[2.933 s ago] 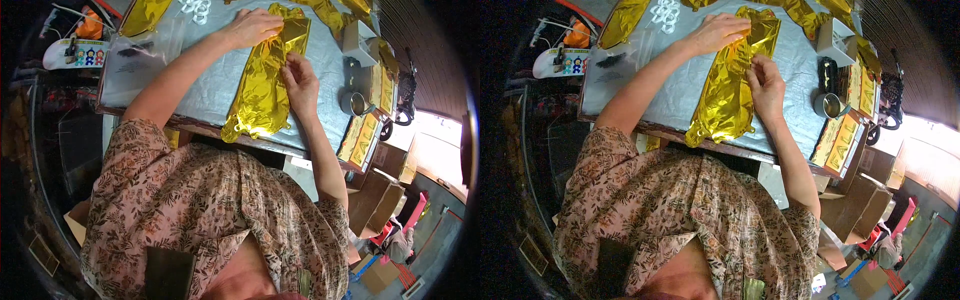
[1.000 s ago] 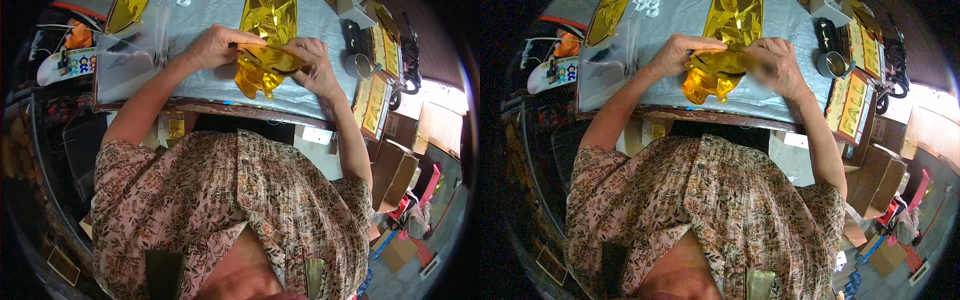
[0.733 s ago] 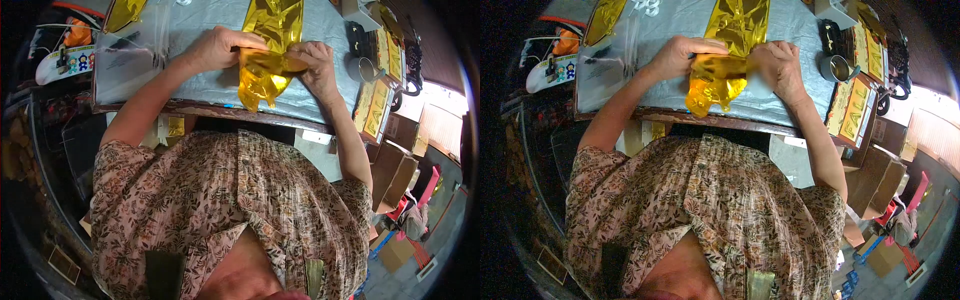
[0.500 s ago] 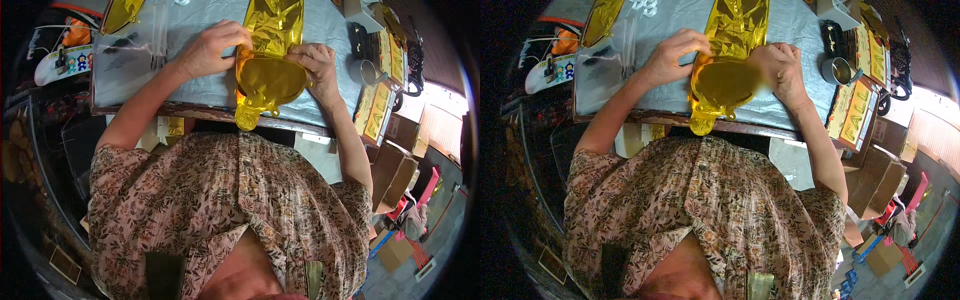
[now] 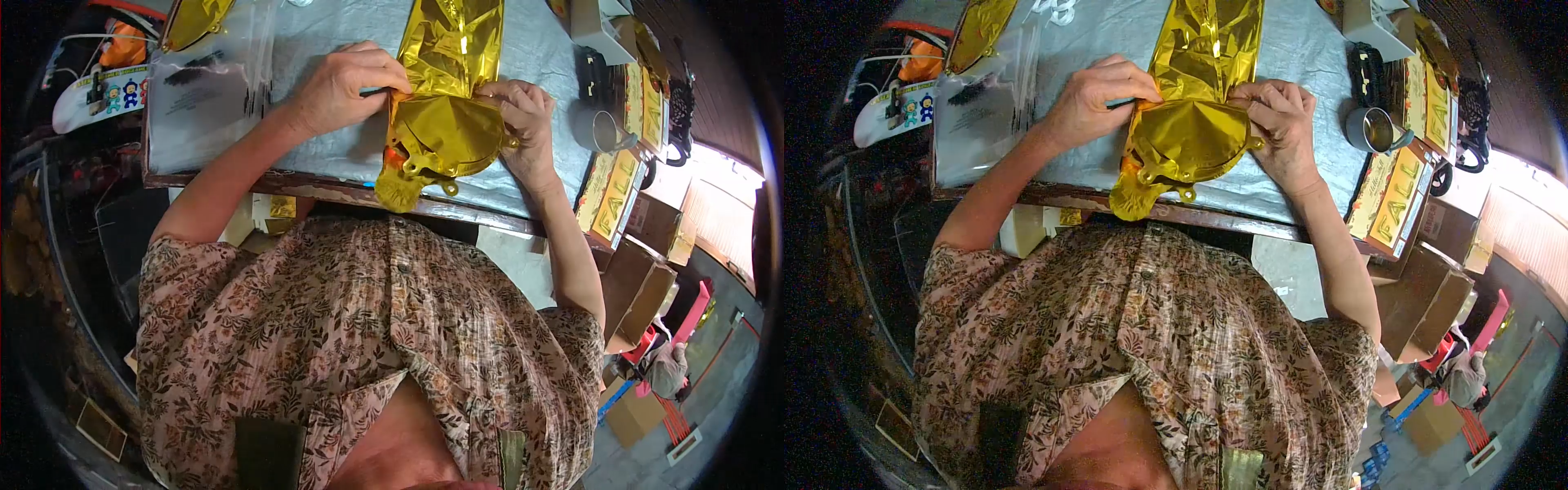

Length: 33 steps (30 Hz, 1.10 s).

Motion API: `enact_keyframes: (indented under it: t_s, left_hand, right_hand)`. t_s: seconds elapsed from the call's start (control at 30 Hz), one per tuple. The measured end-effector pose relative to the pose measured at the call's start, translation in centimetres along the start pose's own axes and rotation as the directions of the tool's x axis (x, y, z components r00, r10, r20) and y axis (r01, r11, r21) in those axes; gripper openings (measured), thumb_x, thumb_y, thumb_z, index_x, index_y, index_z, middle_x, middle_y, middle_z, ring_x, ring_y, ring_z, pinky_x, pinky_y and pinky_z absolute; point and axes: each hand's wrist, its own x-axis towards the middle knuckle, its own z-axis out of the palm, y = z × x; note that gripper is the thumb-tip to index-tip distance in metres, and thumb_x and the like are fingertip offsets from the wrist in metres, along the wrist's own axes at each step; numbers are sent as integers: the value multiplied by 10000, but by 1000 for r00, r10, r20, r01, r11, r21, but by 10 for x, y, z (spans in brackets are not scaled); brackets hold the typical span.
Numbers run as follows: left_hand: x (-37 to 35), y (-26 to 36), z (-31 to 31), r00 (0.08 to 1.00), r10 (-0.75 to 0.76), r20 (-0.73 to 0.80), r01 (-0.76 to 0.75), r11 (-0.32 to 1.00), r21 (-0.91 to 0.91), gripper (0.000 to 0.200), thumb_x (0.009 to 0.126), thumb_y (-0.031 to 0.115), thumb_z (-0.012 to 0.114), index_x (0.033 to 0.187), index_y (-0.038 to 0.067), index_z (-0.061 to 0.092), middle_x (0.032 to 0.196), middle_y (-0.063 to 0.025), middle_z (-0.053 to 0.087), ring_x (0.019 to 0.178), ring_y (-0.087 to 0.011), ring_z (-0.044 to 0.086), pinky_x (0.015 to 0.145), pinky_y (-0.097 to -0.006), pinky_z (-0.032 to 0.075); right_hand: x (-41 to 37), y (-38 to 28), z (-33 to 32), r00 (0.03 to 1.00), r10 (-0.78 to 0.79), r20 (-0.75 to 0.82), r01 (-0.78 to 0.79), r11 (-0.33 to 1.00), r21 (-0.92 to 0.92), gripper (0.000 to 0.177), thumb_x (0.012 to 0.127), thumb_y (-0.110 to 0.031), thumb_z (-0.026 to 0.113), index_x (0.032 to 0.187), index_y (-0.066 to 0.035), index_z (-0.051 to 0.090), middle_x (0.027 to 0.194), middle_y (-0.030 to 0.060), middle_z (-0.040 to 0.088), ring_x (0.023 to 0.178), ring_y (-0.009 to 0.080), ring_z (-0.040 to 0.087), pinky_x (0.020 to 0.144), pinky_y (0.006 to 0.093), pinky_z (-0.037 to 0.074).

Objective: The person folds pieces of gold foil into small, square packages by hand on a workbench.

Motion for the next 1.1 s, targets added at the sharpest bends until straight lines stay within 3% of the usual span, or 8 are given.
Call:
enact_keyframes:
  t_s: [0.27, 0.5, 0.8, 0.9, 0.97, 1.1]
  left_hand:
    - [-4, 4, -1, 999, 48, -5, -47, 984, 170, 221, 832, -24, 716, 994, 115, 778, 1031, 11, 756, 1001, -198, 694, 929, -359, 553]
    - [-6, 4, -1, 998, 67, 7, -67, 981, 184, 215, 859, 6, 708, 1023, 121, 784, 1061, 23, 759, 1026, -167, 688, 943, -347, 521]
    - [-3, 7, -3, 997, 75, 16, -76, 972, 223, 233, 830, 27, 743, 1034, 129, 789, 1032, 18, 753, 1012, -189, 682, 933, -357, 521]
    - [-3, 5, 1, 999, 35, -36, -29, 987, 158, 193, 838, 49, 762, 1018, 112, 796, 1018, 3, 760, 980, -203, 688, 889, -364, 540]
    - [-1, 5, 3, 992, -100, -74, 102, 995, 18, 126, 862, 113, 787, 986, 94, 803, 959, -18, 765, 929, -217, 693, 831, -369, 559]
    - [4, 10, 4, 971, -213, -108, 217, 976, 26, 171, 889, 228, 795, 951, 68, 794, 871, -55, 758, 851, -235, 683, 759, -385, 554]
  right_hand:
    - [0, 5, 0, 999, 39, 35, -42, 996, 82, 283, 768, -164, 833, 1048, -142, 806, 1164, -35, 731, 1135, 205, 595, 1029, 377, 343]
    - [6, -8, -4, 999, 33, 21, -34, 998, 53, 246, 800, -222, 819, 1035, -151, 803, 1133, -27, 727, 1103, 204, 595, 1027, 408, 328]
    - [3, -2, 0, 1000, -2, 22, 1, 1000, 19, 253, 779, -176, 827, 1032, -164, 807, 1141, -31, 733, 1112, 208, 593, 1028, 399, 331]
    - [2, -5, 2, 998, 64, 16, -65, 994, 83, 258, 782, -165, 831, 1039, -166, 809, 1153, -25, 735, 1111, 217, 590, 1032, 394, 328]
    - [4, -11, 1, 995, 101, 7, -101, 990, 99, 237, 787, -142, 830, 1023, -152, 811, 1150, -13, 736, 1105, 221, 589, 1028, 391, 337]
    - [3, -7, 7, 985, 172, -24, -164, 965, 206, 148, 815, -77, 822, 962, -86, 806, 1144, 35, 734, 1086, 239, 584, 1008, 377, 366]
